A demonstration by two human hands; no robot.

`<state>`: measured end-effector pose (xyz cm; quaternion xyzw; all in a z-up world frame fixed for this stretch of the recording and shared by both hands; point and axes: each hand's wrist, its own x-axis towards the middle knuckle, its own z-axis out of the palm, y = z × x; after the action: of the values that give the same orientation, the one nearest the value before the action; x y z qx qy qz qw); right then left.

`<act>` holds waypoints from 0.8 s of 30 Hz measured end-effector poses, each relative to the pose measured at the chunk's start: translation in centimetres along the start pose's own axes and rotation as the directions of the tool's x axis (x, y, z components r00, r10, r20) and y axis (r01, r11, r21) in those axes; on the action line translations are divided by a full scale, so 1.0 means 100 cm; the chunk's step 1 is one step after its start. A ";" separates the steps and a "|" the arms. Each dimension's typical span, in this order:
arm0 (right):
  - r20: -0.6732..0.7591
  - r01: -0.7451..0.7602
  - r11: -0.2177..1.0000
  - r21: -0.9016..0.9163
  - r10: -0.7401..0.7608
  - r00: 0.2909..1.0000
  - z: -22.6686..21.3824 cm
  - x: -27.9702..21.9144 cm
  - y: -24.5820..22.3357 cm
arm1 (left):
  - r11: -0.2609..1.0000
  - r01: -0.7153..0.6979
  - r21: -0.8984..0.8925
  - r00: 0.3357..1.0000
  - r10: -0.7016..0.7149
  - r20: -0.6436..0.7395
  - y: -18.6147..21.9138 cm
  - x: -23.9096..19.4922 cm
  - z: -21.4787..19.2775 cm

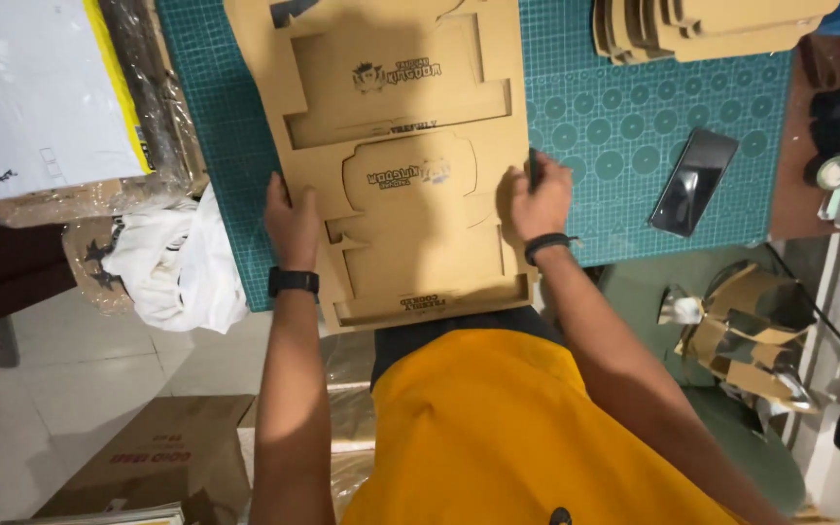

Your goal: Manually removing pre-cut shapes from cardboard sheets by punching them out and stacking the results.

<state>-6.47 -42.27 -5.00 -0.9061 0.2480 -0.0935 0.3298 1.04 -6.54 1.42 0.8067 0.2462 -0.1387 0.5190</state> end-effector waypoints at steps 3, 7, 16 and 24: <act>0.161 -0.241 0.968 -0.066 0.249 0.955 0.015 -0.011 -0.024 | 0.997 0.018 0.073 1.000 -0.017 -0.014 0.007 -0.005 0.004; 0.144 -0.376 0.921 -0.104 0.388 0.910 0.021 0.000 -0.026 | 0.988 0.035 0.153 0.999 -0.035 -0.005 0.003 -0.011 0.003; 0.518 -0.513 0.843 0.163 0.369 0.771 0.001 0.050 -0.010 | 0.900 -0.257 0.353 0.903 0.354 -0.244 0.017 -0.038 0.135; 0.509 -0.409 0.912 0.003 0.351 0.786 -0.024 0.054 -0.047 | 0.874 0.035 0.484 0.992 0.027 -0.120 0.054 -0.048 0.180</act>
<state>-0.84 -43.25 -0.13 -0.8101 0.3261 0.1977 0.4454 0.48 -25.89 0.30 0.9174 0.2369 -0.1472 0.2839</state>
